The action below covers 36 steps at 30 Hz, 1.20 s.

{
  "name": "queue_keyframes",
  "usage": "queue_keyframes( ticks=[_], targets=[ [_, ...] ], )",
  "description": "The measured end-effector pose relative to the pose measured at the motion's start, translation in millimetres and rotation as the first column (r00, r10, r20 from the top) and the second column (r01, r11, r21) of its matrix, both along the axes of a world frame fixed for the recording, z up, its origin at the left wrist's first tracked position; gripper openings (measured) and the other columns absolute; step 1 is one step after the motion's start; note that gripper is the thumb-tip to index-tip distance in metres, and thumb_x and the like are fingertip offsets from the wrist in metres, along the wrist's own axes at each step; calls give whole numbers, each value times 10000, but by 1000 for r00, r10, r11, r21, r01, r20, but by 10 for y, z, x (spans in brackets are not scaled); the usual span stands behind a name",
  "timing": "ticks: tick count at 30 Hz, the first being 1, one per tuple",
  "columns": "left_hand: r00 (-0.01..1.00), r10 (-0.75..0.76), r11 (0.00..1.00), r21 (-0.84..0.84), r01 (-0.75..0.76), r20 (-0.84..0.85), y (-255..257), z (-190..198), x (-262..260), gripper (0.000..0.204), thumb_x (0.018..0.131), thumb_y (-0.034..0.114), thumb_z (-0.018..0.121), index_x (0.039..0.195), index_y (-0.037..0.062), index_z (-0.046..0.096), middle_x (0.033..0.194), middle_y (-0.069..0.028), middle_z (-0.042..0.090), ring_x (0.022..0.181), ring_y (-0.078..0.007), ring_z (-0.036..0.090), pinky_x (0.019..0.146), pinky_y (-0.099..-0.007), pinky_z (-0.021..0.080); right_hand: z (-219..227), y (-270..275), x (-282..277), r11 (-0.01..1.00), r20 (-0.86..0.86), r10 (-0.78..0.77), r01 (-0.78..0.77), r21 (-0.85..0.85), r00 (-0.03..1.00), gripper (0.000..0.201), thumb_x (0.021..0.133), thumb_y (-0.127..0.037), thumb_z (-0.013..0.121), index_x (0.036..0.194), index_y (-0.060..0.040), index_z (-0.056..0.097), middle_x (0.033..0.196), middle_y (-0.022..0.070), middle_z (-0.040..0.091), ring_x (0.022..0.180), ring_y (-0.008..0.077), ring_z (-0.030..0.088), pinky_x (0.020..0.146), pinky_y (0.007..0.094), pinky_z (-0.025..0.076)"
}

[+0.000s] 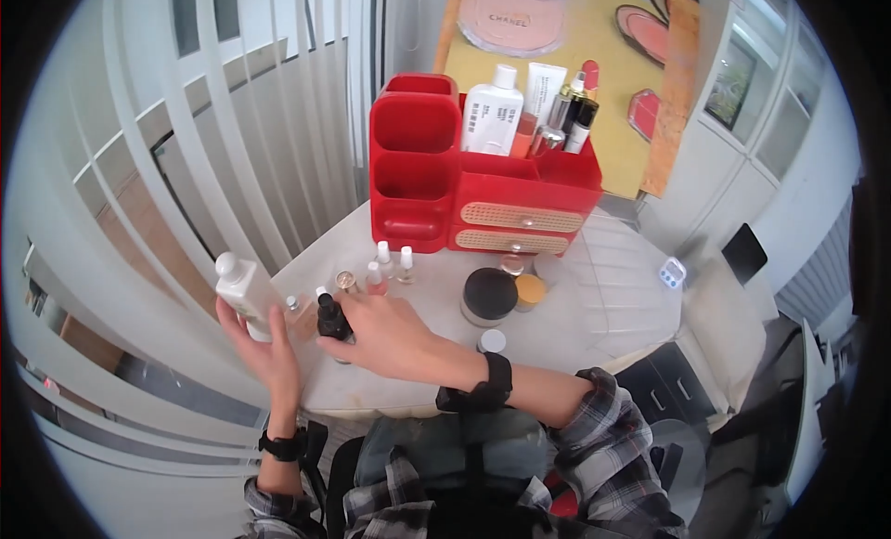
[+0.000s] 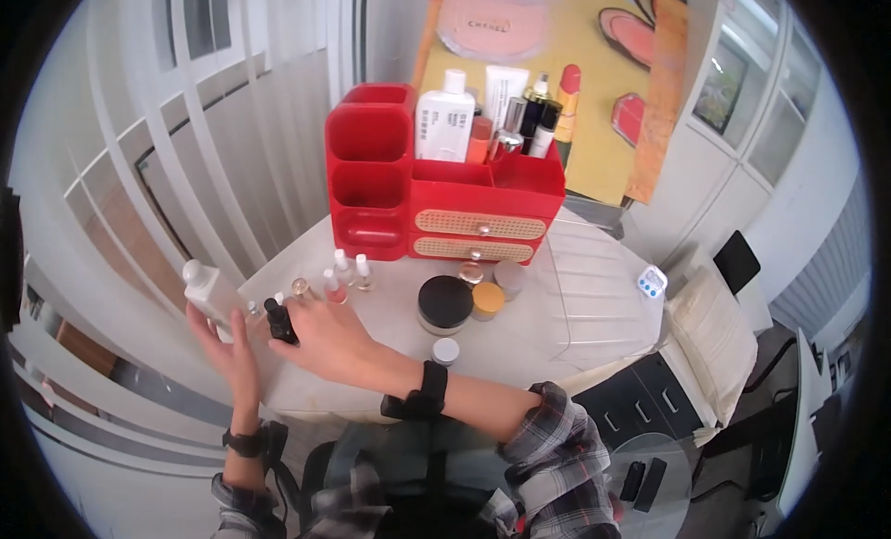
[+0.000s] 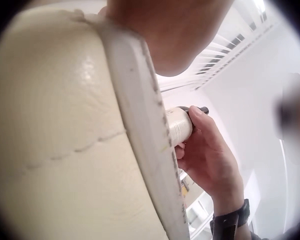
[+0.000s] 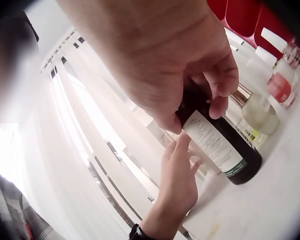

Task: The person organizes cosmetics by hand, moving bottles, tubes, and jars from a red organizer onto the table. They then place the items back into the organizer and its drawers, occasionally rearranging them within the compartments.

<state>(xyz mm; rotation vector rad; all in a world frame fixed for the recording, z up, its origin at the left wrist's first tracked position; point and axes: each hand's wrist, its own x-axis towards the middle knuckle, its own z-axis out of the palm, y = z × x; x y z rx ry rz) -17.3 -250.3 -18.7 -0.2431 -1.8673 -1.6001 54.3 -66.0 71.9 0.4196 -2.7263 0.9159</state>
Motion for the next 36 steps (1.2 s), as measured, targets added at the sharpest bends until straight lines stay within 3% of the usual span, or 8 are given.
queue_keyframes(
  ticks=[6,9,13,22,25,27,32,36],
  targets=[
    [987,-97,987,137,79,132,-1,-39,-34,730,1009,186,645,1599,8,254,1567,-165,400,1402,-256,437,1171,-397,330,553,646,376,962,-79,-262,254,-99,962,407,918,-324,736,1101,26,637,847,168,705,738,305,711,674,397,562],
    [980,-88,994,73,76,180,-29,-37,-43,695,1007,198,654,1574,9,300,1488,-145,471,1295,-225,499,1094,-371,383,863,1212,489,838,-256,-495,377,-394,831,371,924,-315,745,1048,19,641,819,124,701,705,203,693,656,346,546],
    [978,-111,989,117,92,174,-17,-11,-26,648,1003,211,665,1534,6,353,1412,-123,521,1224,-206,526,1048,-361,397,1118,2179,544,681,-358,-732,604,-413,581,378,922,-307,754,1021,37,633,760,61,654,633,114,563,598,300,469],
    [977,-177,949,284,138,116,-122,-56,-80,529,1020,230,665,1448,14,442,1295,-100,588,1183,-187,559,1025,-344,430,949,2563,680,706,-453,-707,586,-398,543,385,904,-293,759,996,52,616,716,79,625,612,135,545,588,313,456],
    [991,-48,969,248,15,126,-321,-49,-185,439,1030,234,661,1370,6,505,1219,-94,632,1125,-175,594,999,-340,459,841,2257,983,697,-365,-712,668,-261,600,378,893,-275,759,992,57,607,697,97,622,596,158,565,579,329,465],
    [997,1,953,301,21,-73,-391,254,-57,371,1037,225,656,1311,2,541,1170,-89,657,1081,-170,614,971,-338,481,764,2160,1126,689,-320,-723,675,-263,613,377,879,-267,765,998,53,607,686,120,624,577,183,575,564,343,466],
    [975,-201,975,74,208,-91,-199,961,242,420,1030,152,650,1385,-11,495,1263,-117,635,1147,-181,607,1007,-328,476,468,1939,1418,746,-182,-664,627,-224,725,380,862,-248,765,1058,40,613,698,163,652,609,296,665,599,376,519],
    [723,-684,725,-18,688,94,689,1682,445,578,919,96,754,1417,-6,478,1288,-103,622,1153,-181,604,1015,-343,484,289,1801,1607,725,-122,-681,640,-256,722,353,856,-236,773,1018,35,613,721,174,677,661,335,704,624,386,542]
  ],
)
